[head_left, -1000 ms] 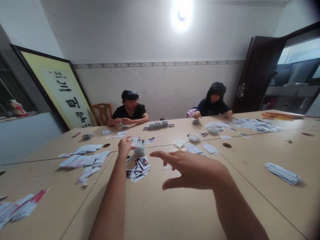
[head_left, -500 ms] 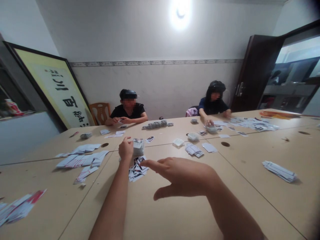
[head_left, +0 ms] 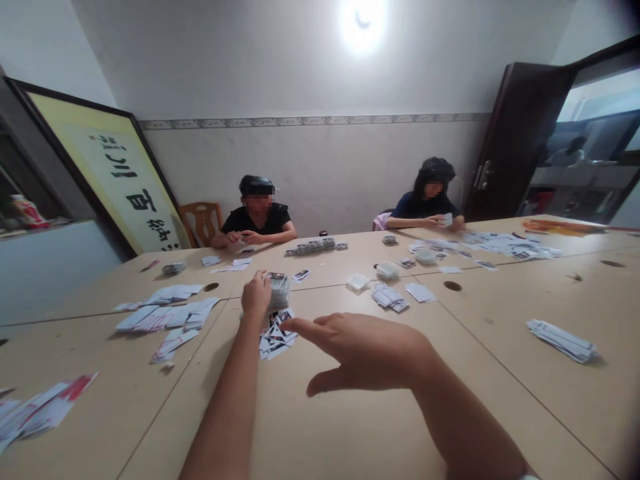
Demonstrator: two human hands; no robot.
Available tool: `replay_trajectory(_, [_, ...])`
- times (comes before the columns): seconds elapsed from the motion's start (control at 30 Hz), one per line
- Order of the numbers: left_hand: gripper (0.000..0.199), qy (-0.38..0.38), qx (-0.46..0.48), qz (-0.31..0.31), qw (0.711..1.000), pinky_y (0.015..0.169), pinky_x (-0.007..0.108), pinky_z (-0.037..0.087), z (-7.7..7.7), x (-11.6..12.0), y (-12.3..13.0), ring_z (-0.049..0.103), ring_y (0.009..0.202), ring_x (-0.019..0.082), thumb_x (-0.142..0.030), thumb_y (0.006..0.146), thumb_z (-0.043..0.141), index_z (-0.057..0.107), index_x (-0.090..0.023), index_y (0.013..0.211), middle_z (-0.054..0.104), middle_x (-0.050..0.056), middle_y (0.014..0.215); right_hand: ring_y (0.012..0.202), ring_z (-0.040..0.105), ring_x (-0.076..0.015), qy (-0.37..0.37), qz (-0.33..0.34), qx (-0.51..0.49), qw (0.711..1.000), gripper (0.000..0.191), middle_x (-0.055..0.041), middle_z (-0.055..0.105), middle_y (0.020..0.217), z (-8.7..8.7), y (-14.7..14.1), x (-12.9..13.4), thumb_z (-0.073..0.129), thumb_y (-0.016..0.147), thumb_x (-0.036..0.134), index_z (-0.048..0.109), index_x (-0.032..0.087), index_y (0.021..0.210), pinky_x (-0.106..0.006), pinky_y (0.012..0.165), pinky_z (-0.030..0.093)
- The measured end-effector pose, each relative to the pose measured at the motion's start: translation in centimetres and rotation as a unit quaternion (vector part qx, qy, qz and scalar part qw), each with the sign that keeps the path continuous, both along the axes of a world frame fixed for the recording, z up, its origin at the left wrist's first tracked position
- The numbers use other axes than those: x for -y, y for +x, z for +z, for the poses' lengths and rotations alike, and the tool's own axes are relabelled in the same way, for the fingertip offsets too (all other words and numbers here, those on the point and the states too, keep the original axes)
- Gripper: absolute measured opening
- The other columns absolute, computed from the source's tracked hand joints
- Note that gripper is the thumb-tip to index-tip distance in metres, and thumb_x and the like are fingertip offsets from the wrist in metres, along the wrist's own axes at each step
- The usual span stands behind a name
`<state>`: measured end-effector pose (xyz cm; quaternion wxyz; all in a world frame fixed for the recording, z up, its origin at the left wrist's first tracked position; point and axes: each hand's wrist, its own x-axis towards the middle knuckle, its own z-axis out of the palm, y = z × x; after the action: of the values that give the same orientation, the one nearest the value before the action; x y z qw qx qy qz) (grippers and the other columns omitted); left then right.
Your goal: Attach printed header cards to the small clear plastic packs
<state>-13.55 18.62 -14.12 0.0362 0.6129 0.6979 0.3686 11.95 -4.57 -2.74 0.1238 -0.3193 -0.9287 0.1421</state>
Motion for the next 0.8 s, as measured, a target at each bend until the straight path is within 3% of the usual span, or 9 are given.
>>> replay_trajectory(0.4, [0.037,-0.07,-0.101,0.001,0.992,0.1,0.05,0.054,1.9,2.0,1.0,0.065,0.115,0.026,-0.042,0.098,0.064,0.065,-0.017,0.124,0.067,0.011,0.126,0.092,0.065,-0.0271,0.008,-0.006,0.024,1.0,0.078,-0.0099,0.071,0.104,-0.2,-0.6,-0.2,0.07,0.091,0.05,0.035,0.026,0.156,-0.031,0.066,0.041])
replay_trajectory(0.8, [0.034,-0.088,-0.12,-0.012,0.989,0.099,0.048,0.055,1.9,1.6,0.6,0.064,0.115,0.025,-0.04,0.097,0.064,0.065,-0.017,0.123,0.065,0.011,0.129,0.097,0.066,-0.0272,0.003,-0.005,0.018,1.0,0.077,-0.0094,0.07,0.106,-0.4,-0.6,-0.3,0.07,0.091,0.05,0.036,0.027,0.156,-0.031,0.07,0.043])
